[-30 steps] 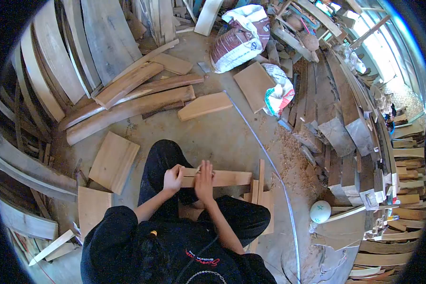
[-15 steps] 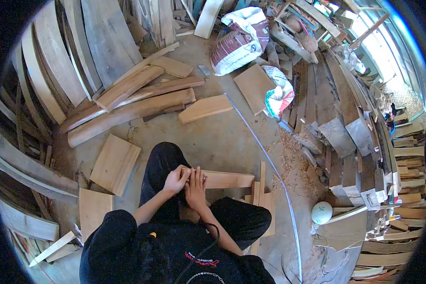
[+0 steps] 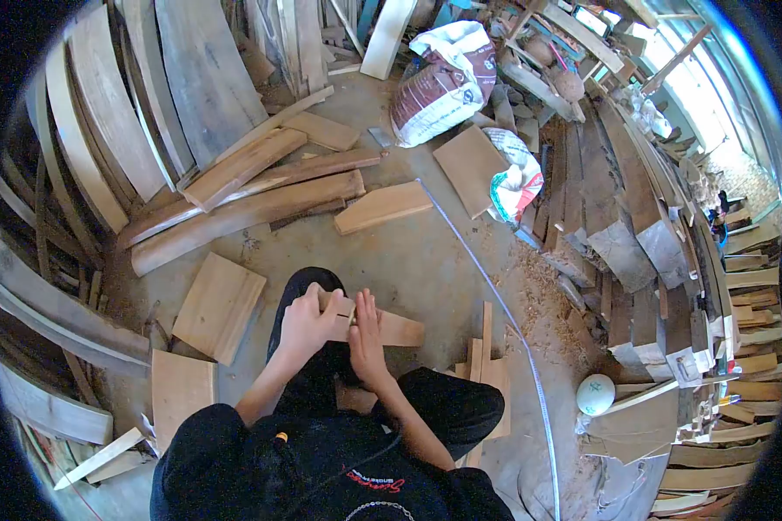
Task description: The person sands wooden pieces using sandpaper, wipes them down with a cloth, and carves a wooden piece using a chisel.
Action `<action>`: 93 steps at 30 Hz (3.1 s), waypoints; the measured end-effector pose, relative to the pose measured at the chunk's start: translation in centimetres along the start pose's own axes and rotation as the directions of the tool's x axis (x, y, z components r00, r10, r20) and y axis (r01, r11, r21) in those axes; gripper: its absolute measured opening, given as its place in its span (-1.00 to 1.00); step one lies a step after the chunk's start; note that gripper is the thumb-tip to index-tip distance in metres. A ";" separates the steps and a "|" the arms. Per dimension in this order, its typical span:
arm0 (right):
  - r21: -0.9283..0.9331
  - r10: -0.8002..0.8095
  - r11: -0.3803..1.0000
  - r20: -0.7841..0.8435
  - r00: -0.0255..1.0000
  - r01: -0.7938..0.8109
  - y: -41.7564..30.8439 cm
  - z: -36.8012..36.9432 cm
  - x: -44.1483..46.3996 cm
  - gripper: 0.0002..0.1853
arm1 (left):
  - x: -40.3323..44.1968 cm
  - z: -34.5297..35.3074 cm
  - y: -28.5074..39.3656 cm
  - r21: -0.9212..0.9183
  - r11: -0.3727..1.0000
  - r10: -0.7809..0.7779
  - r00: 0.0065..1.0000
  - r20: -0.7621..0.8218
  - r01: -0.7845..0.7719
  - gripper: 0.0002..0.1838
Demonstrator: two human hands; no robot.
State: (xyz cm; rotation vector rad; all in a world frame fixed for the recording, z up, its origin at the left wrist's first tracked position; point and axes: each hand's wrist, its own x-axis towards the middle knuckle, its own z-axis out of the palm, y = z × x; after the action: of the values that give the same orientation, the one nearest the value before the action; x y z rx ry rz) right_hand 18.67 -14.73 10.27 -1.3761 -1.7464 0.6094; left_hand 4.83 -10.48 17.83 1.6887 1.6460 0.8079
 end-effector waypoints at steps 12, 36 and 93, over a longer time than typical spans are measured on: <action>0.015 0.330 0.944 -0.107 0.938 -0.330 8.6 -1.0 -2.9 -0.38 | -1.5 1.5 3.3 -0.108 0.985 0.130 0.991 -0.043 -0.134 -0.71; 0.103 0.333 0.934 0.103 0.937 -0.343 12.8 -3.2 -3.6 -0.36 | -2.3 3.5 3.8 -0.532 0.836 0.138 0.990 -0.036 -0.136 -0.89; 0.168 0.121 0.977 0.056 0.991 -0.129 4.0 -4.1 -2.5 -0.36 | -3.5 4.0 3.0 -0.565 0.791 0.198 0.972 -0.128 -0.235 -0.90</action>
State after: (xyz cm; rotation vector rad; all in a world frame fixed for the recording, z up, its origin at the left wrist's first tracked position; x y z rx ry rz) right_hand 24.49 -16.36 8.66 -1.3674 -1.6105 0.8461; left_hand 9.74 -14.09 17.79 1.4223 1.0806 1.3310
